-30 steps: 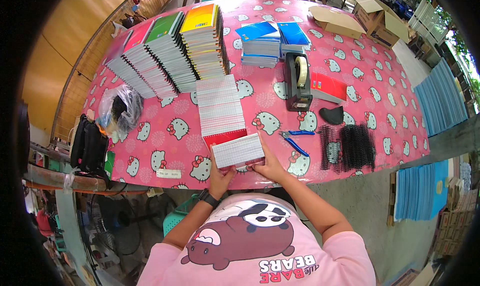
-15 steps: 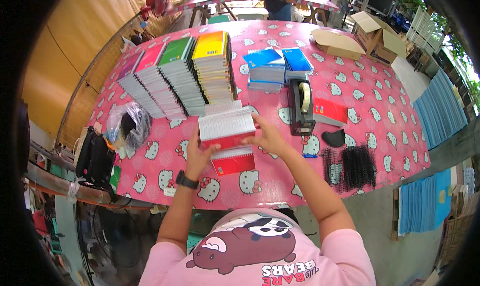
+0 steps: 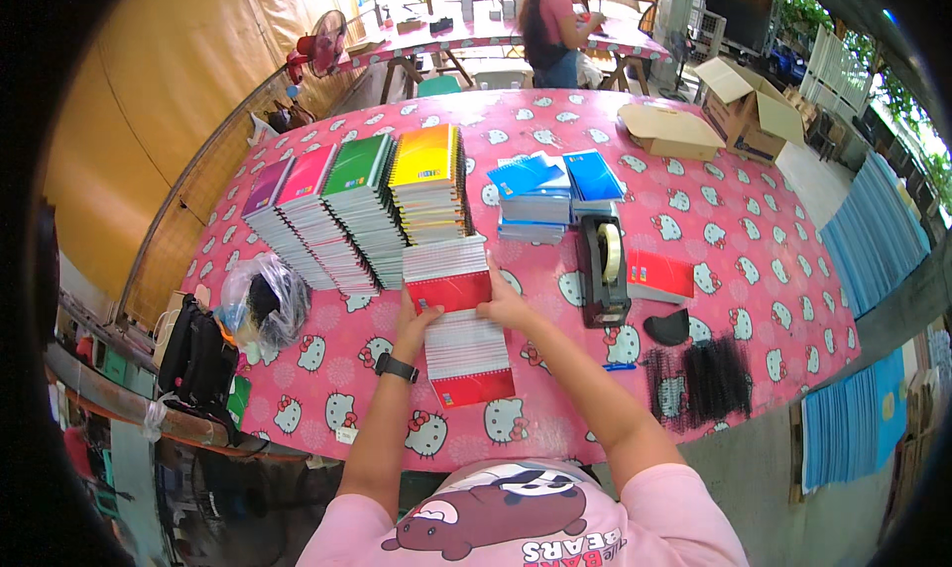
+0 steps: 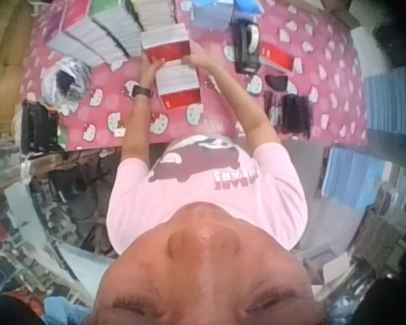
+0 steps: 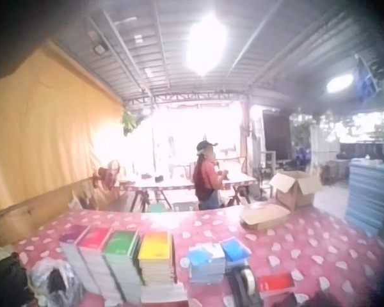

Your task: The person organizes stacks of notebooks by hand on a table, aligns the pages, and manually threads spiral binding coils through the pre-punched holes of each notebook.

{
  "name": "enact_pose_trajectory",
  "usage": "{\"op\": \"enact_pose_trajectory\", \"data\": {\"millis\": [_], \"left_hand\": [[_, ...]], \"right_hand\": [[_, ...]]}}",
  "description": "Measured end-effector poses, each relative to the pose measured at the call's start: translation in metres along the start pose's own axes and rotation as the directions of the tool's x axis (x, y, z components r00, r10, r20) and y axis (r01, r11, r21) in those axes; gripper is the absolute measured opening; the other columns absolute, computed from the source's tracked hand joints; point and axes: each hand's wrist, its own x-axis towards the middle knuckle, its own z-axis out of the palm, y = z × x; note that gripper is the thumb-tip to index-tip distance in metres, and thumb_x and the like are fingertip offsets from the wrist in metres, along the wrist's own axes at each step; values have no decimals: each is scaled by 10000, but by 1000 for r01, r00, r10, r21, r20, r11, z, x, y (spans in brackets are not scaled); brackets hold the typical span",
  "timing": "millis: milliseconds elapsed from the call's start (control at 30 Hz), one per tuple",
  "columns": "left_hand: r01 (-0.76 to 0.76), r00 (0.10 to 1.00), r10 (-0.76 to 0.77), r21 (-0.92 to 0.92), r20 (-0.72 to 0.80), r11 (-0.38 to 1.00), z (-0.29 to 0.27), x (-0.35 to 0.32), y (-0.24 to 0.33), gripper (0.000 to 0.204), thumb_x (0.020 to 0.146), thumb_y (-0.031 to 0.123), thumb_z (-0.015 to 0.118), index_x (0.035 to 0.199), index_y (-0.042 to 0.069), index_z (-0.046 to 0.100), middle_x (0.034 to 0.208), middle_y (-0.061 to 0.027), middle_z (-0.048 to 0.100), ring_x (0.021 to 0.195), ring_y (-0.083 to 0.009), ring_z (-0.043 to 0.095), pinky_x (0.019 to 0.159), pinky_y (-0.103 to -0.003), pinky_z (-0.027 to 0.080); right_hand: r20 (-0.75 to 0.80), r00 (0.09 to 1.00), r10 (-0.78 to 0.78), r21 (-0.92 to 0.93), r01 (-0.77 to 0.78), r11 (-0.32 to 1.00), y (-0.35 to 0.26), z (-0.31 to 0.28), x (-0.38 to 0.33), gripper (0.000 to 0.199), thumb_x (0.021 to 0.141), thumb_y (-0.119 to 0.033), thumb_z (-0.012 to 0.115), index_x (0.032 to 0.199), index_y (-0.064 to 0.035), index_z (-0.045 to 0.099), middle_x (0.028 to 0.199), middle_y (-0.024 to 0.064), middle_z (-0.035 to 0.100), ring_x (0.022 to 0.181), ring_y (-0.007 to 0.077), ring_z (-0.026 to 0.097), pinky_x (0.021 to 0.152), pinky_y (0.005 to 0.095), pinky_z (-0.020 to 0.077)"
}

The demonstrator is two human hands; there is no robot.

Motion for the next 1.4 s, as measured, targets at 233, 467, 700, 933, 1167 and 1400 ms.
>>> {"op": "enact_pose_trajectory", "data": {"millis": [233, 467, 700, 933, 1167, 1400], "left_hand": [[-18, 993, 28, 91, -113, 996, -8, -16, -2, 866, 726, 8, 641, 1424, 17, 128, 1336, -138, 395, 1176, -220, 422, 937, -311, 396], [-132, 842, 381, 539, -381, 832, 20, -53, 44, 646, 734, -20, 595, 1328, -25, 342, 1366, -166, 364, 1285, -263, 321, 1088, -362, 191], [-265, 810, 477, 513, -340, 816, 114, -76, 62, 482, 728, -58, 548, 1202, -6, 473, 1326, -137, 400, 1261, -274, 352, 1065, -390, 242], [-128, 835, 438, 657, -332, 743, 150, -90, 62, 405, 734, -50, 554, 1133, 14, 528, 1342, -130, 371, 1256, -272, 356, 1044, -401, 277], [-15, 781, 424, 666, -458, 746, 149, -101, 53, 403, 749, -40, 561, 1143, 38, 530, 1314, -72, 411, 1190, -202, 405, 948, -340, 345], [22, 773, 330, 544, -541, 839, 155, -106, 47, 368, 764, -31, 546, 1127, 20, 522, 1335, -77, 376, 1177, -212, 401, 938, -352, 344]], "right_hand": [[-169, 968, -185, -537, 67, 841, -7, -16, -28, 957, 633, -69, 647, 1429, 1, 119, 1445, 235, 235, 1350, 307, 245, 1086, 373, 231], [-746, 642, -176, -359, -166, 918, -49, -197, -120, 309, 786, -82, 596, 1086, -9, 588, 975, 114, 638, 897, 193, 601, 803, 313, 471], [-870, 422, 255, -127, -692, 711, 41, -305, -161, 634, 780, -418, 606, 1184, 60, 500, 1159, 259, 557, 1102, 349, 536, 923, 405, 415], [-760, 447, 471, -38, -754, 655, 29, -298, -137, 658, 745, -462, 641, 1098, 85, 545, 1053, 266, 588, 970, 324, 590, 808, 413, 462], [-509, 438, 741, 344, -686, 641, 36, -336, -137, 577, 773, -520, 602, 1064, -21, 593, 954, 155, 630, 778, 230, 592, 634, 371, 455], [-599, 399, 694, 331, -666, 668, 38, -318, -123, 543, 792, -564, 556, 1005, -68, 618, 878, 84, 653, 685, 202, 576, 627, 389, 417]]}}
